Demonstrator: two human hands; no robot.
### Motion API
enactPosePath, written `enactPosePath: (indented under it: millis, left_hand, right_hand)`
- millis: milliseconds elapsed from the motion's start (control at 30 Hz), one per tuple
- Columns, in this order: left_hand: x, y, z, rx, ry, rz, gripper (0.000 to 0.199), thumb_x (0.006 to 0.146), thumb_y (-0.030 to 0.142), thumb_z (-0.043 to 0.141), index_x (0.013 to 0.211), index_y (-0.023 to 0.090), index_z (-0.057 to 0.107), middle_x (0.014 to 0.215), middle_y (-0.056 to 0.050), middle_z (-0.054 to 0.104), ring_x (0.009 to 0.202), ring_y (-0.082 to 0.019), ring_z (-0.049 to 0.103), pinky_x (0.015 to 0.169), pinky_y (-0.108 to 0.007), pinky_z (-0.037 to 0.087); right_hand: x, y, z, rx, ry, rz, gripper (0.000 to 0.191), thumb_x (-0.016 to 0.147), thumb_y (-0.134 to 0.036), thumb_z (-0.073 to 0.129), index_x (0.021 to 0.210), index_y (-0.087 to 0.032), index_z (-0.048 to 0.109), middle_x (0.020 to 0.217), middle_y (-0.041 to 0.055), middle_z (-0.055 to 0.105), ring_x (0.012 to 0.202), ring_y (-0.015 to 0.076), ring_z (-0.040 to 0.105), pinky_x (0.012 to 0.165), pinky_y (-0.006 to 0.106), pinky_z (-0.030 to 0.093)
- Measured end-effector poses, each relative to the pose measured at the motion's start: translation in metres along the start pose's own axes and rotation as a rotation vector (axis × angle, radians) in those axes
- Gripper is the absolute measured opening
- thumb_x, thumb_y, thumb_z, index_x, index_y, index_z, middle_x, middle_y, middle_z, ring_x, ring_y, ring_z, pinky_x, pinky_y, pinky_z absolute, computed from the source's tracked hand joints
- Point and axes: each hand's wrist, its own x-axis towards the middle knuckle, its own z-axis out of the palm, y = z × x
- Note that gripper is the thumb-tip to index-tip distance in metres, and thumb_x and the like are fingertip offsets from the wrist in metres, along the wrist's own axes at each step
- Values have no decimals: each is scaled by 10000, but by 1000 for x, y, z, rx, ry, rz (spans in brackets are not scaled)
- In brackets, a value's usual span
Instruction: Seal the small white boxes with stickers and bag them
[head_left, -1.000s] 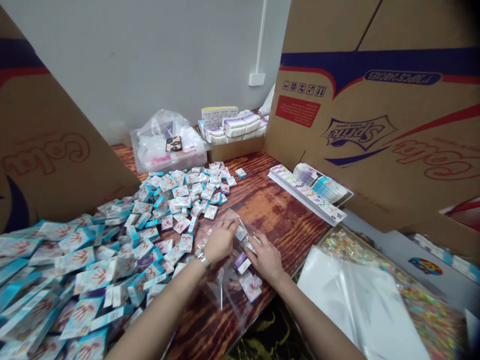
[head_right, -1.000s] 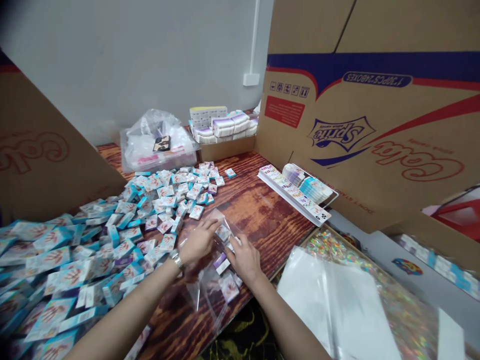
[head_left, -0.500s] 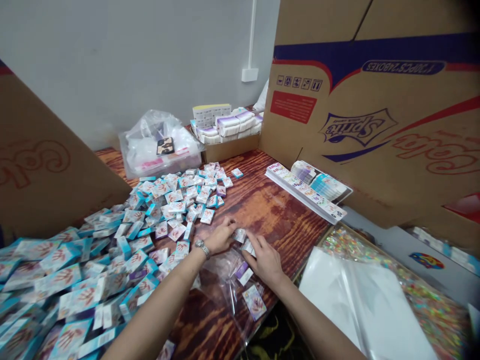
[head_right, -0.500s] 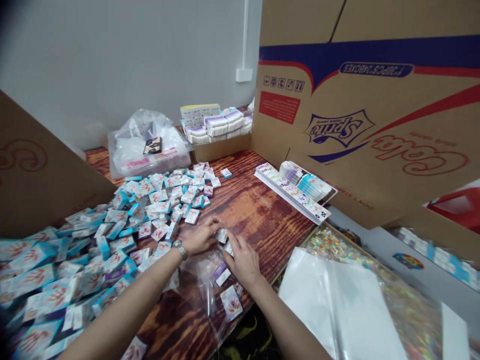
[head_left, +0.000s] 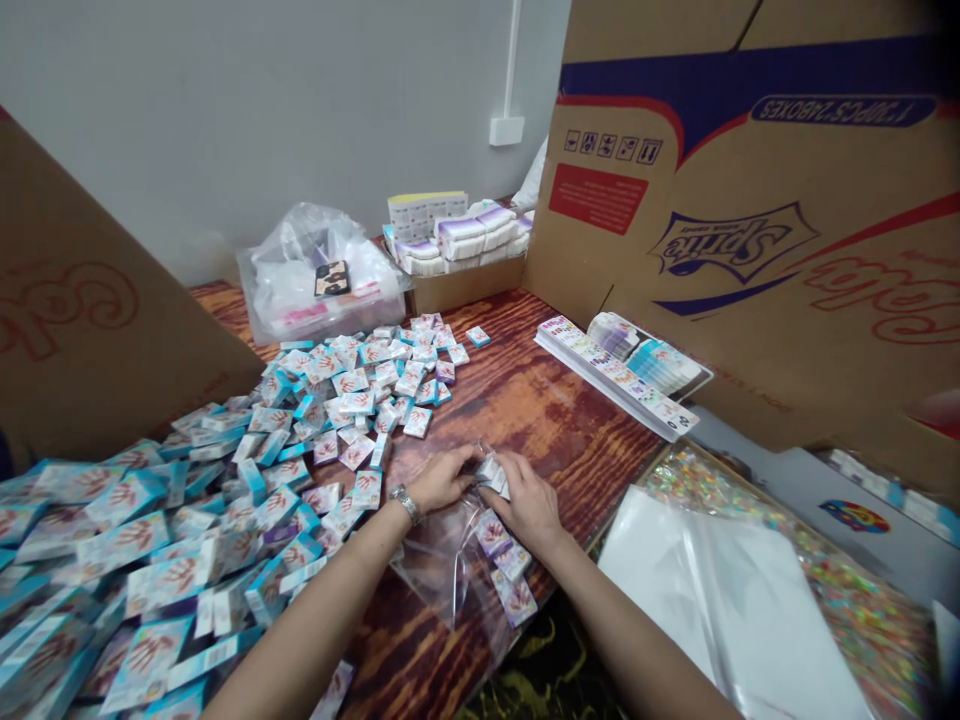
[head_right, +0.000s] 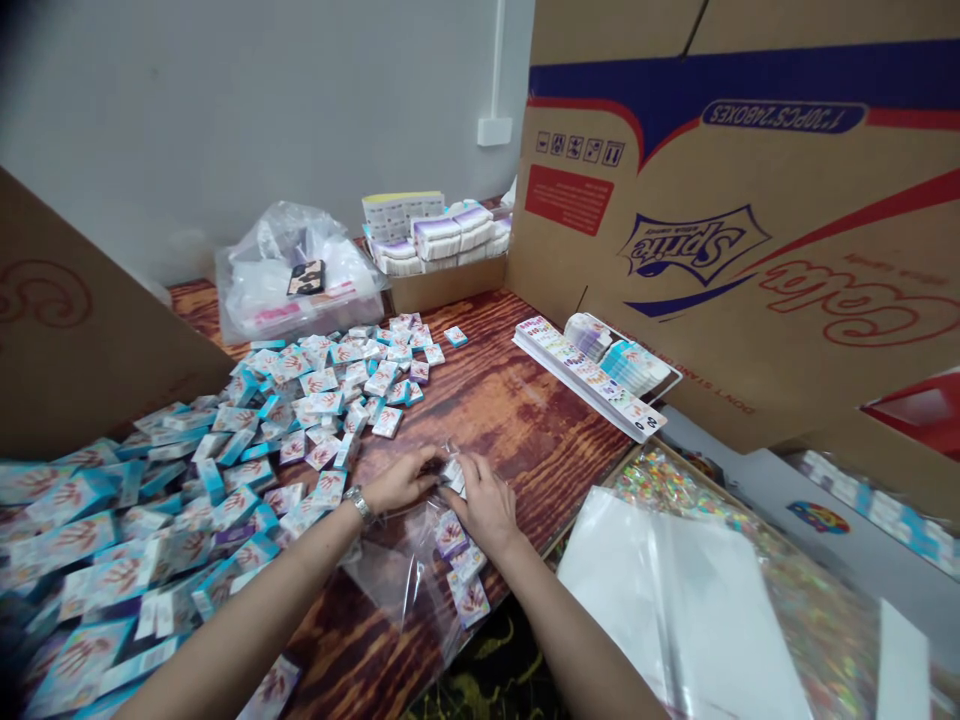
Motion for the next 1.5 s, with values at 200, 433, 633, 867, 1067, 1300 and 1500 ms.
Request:
enactPosePath:
  millis: [200, 433, 633, 867, 1067, 1300, 1500]
  left_hand:
    - [-7, 12, 0, 44, 51, -31, 372, 797, 116, 471, 1162, 184, 489, 1128, -64, 590, 1063, -198, 551, 943, -338, 434]
    - [-66, 59, 35, 282, 280, -185, 501, 855, 414, 496, 1275, 176, 361, 1237, -136, 460, 1171, -297, 422, 989, -484, 369]
    - [-83, 70, 53, 493, 200, -247, 433, 826, 105, 402, 1253, 177, 391, 1053, -104, 541, 1008, -260, 512, 840, -388, 468]
    - [-84, 76, 52, 562, 123, -216, 465, 859, 64, 366, 1272, 273, 399, 1118, -80, 525, 926, -215, 558, 731, -308, 506]
    - [-84, 71, 57, 494, 191, -166, 407, 835, 19, 352, 1179, 199, 472, 1162, -98, 517, 1012, -230, 531, 887, -371, 472]
    - [-86, 69, 53, 450, 154, -151, 447, 819, 53, 374, 1247, 177, 408, 1205, -111, 491, 956, -224, 553, 845, -376, 490]
    - [-87, 69, 52, 435, 141, -165, 432, 835, 79, 370, 1259, 156, 398, 1214, -129, 480, 946, -221, 568, 817, -367, 502]
  right_hand:
    - [4, 0, 1, 23, 56, 13, 342, 853, -400, 547, 1153, -238, 514, 1067, 43, 628, 915, 193, 622, 743, 269, 482]
    - [2, -1, 0, -83, 61, 56, 360, 864, -439, 515, 1159, -232, 525, 1054, 51, 626, 843, 191, 629, 656, 255, 455]
    - [-1, -1, 3, -112, 69, 35, 363, 867, -446, 521, 1166, -239, 530, 1087, 59, 613, 848, 194, 628, 674, 259, 468]
    - [-11, 3, -5, 63, 80, -59, 425, 831, -380, 571, 1203, -191, 487, 1185, 106, 508, 986, 217, 595, 756, 305, 525]
    - [-14, 8, 1, 95, 139, -34, 297, 872, -320, 509, 1123, -161, 507, 1103, 124, 492, 949, 231, 598, 701, 329, 549]
    - [-10, 15, -3, 154, 128, -56, 346, 853, -345, 552, 1145, -168, 495, 1108, 121, 473, 954, 235, 593, 730, 350, 553]
    - [-48, 25, -40, 237, 34, -194, 340, 902, -288, 496, 1229, -205, 458, 1124, 108, 501, 1053, 222, 549, 880, 362, 506]
